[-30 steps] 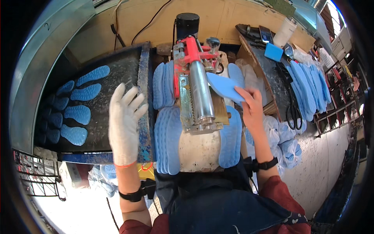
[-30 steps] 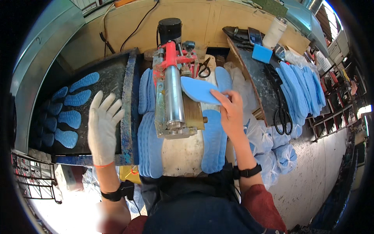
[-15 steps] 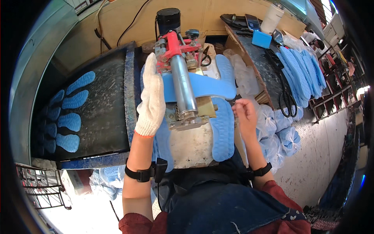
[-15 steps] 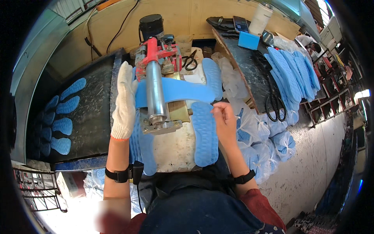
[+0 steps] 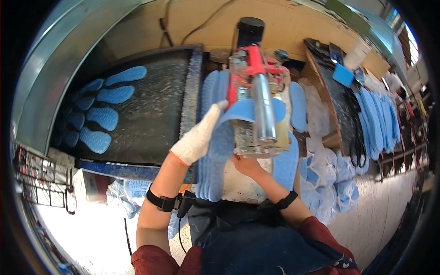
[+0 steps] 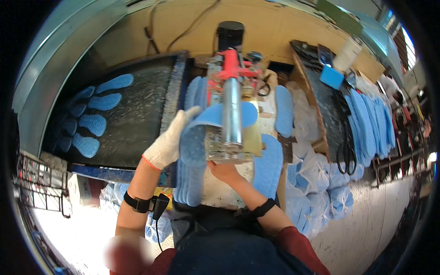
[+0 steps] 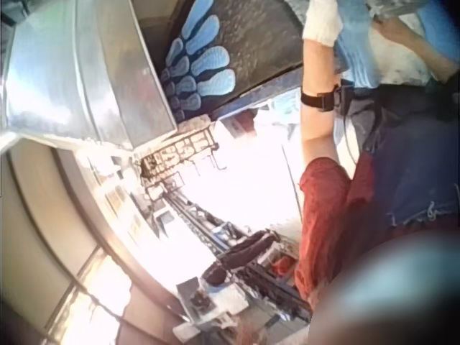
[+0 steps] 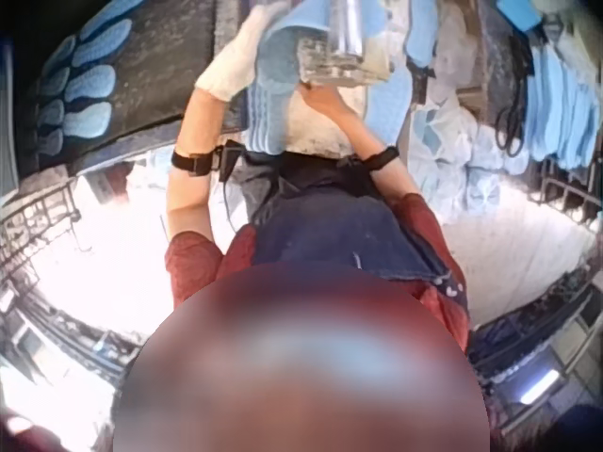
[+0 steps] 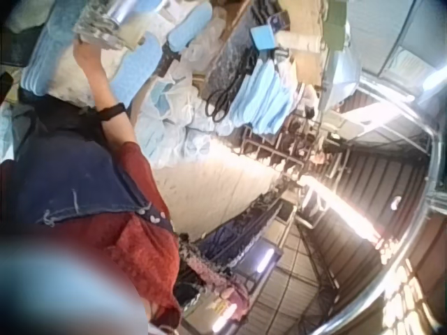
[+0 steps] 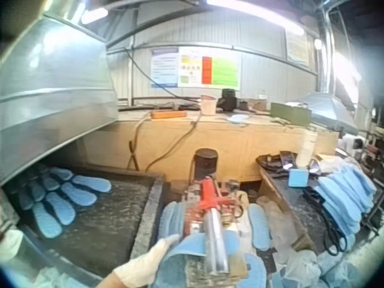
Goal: Operating a roller machine to process or apply adhesive to shoe insoles on a factory floor.
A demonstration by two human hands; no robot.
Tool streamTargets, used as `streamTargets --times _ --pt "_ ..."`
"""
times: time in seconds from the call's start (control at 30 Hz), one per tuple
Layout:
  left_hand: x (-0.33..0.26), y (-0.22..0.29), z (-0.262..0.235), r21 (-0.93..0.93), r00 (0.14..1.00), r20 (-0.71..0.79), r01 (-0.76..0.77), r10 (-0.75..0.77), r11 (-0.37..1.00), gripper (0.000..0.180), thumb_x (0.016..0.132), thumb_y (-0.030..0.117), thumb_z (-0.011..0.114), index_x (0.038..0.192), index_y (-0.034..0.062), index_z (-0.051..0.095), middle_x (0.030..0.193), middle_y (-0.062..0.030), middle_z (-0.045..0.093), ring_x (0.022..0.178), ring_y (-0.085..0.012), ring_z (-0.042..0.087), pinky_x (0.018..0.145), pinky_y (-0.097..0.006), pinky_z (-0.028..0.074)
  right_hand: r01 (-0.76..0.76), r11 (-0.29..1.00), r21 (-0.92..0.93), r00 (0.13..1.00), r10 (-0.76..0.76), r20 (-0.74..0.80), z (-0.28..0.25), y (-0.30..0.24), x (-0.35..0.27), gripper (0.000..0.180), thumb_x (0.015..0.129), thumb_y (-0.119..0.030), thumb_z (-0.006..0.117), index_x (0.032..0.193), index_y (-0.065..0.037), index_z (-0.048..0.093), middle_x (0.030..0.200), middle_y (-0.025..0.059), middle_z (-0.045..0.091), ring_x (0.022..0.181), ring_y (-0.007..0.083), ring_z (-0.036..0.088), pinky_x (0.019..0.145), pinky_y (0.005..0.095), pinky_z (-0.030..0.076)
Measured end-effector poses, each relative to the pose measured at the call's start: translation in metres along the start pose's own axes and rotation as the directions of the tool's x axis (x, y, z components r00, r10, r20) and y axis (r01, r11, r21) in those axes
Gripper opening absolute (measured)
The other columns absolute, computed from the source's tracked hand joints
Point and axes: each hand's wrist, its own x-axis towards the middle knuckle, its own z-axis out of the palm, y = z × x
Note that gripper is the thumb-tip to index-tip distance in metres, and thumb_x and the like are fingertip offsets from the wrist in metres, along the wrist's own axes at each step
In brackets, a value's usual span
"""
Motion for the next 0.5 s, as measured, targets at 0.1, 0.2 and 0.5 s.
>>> streamTargets --times 0.1,0.2,0.5 --pt "-0.017 -0.008 -0.022 0.459 0.944 0.229 -0.319 0.237 0.829 0.049 0.106 0.018 0.042 0.149 -0.0012 0.031 0.147 -0.0167 0.043 0.138 -0.0237 0.038 0.117 -0.033 0.026 0.181 0.950 -0.256 0.956 -0.231 -0.181 0.024 0.007 0.006 0.055 0.084 -0.024 0.069 0.133 -0.003 0.053 0.121 0.0236 0.058 0.115 0.0407 0.054 0.104 0.0503 0.039" --pt "-0.042 -0.022 -0.030 0.623 0.895 0.245 -0.440 0.373 0.647 0.055 0.102 0.006 0.051 0.150 -0.0021 0.028 0.146 -0.0170 0.044 0.132 -0.0249 0.044 0.114 -0.033 0.032 0.302 0.713 -0.633 0.936 -0.346 0.057 0.036 0.012 0.016 0.066 0.085 -0.026 0.069 0.141 0.001 0.044 0.134 0.0265 0.051 0.125 0.0407 0.049 0.106 0.0499 0.037" --pt "-0.095 0.014 0.006 -0.503 0.976 0.026 0.200 -0.216 0.841 0.063 0.106 0.051 0.027 0.150 0.0066 0.035 0.143 -0.0100 0.050 0.128 -0.0220 0.052 0.110 -0.037 0.040 -0.097 0.981 -0.169 0.995 0.092 -0.037 -0.033 0.009 -0.013 0.041 0.091 -0.010 0.061 0.130 -0.002 0.056 0.127 0.0220 0.058 0.114 0.0382 0.058 0.097 0.0477 0.045"
